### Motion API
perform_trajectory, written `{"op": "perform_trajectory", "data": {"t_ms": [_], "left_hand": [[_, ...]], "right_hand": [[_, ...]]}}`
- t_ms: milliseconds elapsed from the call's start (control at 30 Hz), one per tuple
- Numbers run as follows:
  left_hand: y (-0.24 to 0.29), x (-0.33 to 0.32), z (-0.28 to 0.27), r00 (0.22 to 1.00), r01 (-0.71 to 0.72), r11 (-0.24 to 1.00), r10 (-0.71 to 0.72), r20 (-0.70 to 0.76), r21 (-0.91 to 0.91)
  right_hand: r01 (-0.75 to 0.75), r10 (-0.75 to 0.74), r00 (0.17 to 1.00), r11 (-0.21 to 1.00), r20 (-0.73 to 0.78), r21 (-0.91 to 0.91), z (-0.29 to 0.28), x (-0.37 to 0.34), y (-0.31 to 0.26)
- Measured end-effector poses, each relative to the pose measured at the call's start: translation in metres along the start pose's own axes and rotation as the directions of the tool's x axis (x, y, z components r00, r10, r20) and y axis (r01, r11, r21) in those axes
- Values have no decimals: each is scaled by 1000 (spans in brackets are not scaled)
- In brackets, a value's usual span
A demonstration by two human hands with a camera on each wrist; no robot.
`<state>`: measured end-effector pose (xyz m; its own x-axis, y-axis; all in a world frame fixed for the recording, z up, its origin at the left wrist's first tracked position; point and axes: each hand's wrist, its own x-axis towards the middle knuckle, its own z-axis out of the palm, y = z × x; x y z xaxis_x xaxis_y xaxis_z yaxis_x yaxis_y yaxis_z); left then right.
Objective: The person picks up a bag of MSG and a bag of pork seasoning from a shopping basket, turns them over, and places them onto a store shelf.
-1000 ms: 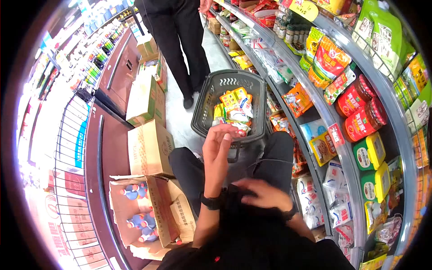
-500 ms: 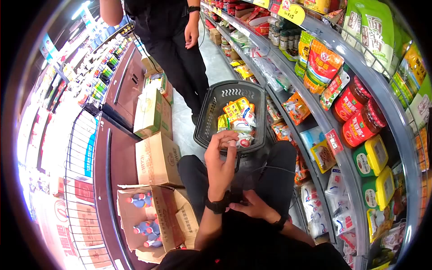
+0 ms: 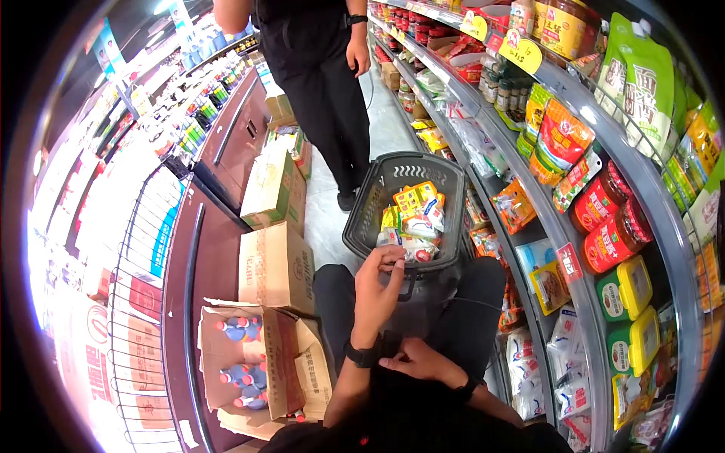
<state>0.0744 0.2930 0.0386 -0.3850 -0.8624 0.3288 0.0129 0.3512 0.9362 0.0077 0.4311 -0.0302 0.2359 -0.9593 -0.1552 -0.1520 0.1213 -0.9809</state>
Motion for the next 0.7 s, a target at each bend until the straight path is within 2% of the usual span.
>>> {"op": "perform_trajectory", "data": {"t_ms": [100, 200, 233, 267, 333, 400, 500, 533, 567, 600, 633, 700], "left_hand": [[-8, -3, -22, 997, 51, 999, -51, 53, 6], [-22, 11, -45, 993, 104, 984, -96, 63, -145], [-22, 25, -56, 976, 197, 951, -167, 141, -237], [-21, 45, -64, 980, 168, 962, -140, 142, -215], [-28, 101, -77, 992, 39, 995, -27, 125, -91], [-35, 183, -91, 985, -24, 993, 43, 166, -118], [-70, 338, -110, 985, -4, 1000, 5, 170, -7], [-78, 404, -111, 989, 13, 999, -5, 149, -49], [-85, 470, -112, 992, 27, 995, -16, 127, -91], [-88, 541, -118, 991, 64, 982, -42, 125, -179], [-127, 623, -136, 995, 75, 969, -56, 87, -236], [-177, 715, -147, 995, 77, 997, -78, -56, -24]], "right_hand": [[35, -34, 999, 998, 24, -56, -4, 2, -1], [107, -117, 992, 975, -41, -193, -37, 12, -9], [138, -160, 985, 959, -70, -246, -53, 19, -13], [107, -148, 979, 958, -137, -268, -69, 27, -17], [42, -93, 958, 981, -270, -189, -102, 46, -21], [-30, -27, 950, 984, -313, -176, -134, 70, -20], [-161, 105, 932, 978, -348, -134, -176, 115, -15], [-128, 41, 926, 969, -375, -211, -182, 127, -4], [-167, 95, 928, 971, -361, -173, -189, 140, -2], [-96, 73, 949, 993, -307, -61, -196, 151, 25], [-204, 176, 938, 977, -299, -64, -206, 167, -7], [-213, 209, 925, 977, -319, 20, -216, 183, -7]]}}
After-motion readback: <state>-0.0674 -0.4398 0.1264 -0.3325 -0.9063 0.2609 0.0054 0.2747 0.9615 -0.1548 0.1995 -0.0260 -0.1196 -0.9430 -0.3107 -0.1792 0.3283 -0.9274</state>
